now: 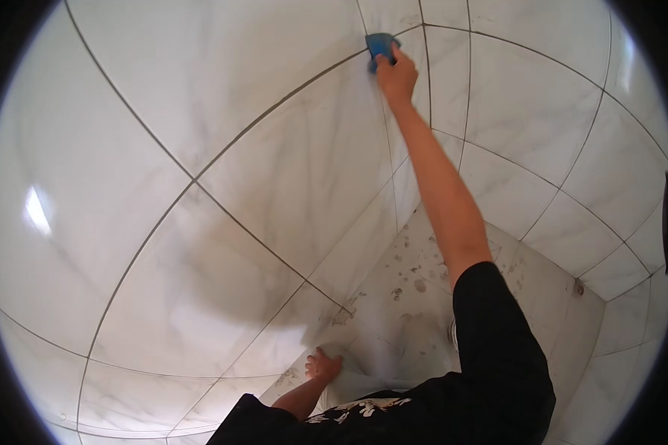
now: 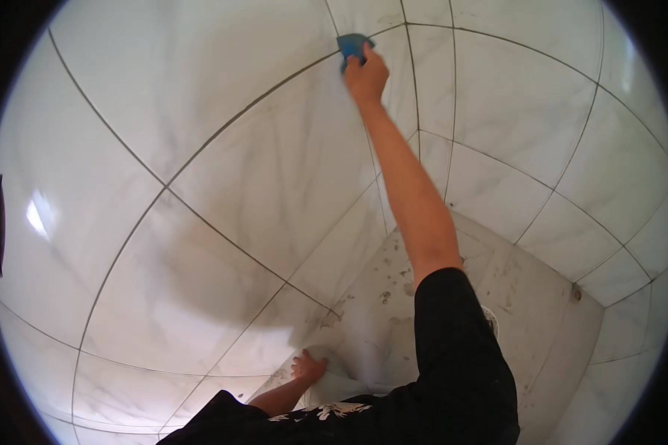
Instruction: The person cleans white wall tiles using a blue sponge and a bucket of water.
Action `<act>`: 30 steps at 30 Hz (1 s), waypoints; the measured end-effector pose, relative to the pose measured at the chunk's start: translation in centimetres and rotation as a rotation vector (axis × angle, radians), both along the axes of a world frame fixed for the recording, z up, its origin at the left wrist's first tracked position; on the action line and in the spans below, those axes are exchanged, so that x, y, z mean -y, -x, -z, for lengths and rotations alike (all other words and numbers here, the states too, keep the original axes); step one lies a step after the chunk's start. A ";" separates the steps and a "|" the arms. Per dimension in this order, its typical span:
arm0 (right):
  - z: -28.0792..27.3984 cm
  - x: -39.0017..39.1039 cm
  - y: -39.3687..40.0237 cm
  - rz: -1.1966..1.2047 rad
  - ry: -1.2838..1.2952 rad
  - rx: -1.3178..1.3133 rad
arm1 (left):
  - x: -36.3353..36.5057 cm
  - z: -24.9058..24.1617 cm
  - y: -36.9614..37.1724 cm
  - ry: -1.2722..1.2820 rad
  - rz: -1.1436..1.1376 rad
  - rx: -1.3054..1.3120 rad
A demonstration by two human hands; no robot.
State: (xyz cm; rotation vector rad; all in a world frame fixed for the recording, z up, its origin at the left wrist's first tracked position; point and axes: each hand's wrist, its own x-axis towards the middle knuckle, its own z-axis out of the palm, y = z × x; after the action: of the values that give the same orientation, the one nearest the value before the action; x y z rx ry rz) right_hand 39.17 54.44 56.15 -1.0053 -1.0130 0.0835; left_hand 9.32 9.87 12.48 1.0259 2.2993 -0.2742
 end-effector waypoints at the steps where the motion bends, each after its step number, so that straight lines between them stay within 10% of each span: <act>1: 0.9 0.3 2.3 0.041 -0.018 0.019 | -0.2 0.0 0.0 0.013 -0.002 -0.013; 8: 1.6 20.4 15.8 -0.517 -0.733 0.546 | 0.0 1.1 0.4 0.013 0.002 -0.047; 14: 0.6 11.5 10.8 -0.225 -0.751 0.788 | 0.1 1.0 0.6 0.020 0.012 -0.052; 18: 0.4 7.6 1.3 0.159 -0.280 0.692 | 0.2 0.7 0.4 -0.030 0.032 -0.037; 25: -2.0 21.7 14.4 -0.449 -0.833 0.827 | -0.1 1.0 0.5 -0.042 -0.006 -0.048; 30: -1.2 15.0 12.9 -0.345 -0.792 0.835 | -0.2 1.3 0.2 0.003 -0.018 -0.039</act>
State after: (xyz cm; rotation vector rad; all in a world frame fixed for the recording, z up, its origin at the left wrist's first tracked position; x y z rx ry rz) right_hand 26.30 39.43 57.33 -0.0888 -1.7778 -0.4621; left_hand 9.08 10.03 11.20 1.0058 2.3416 -0.2932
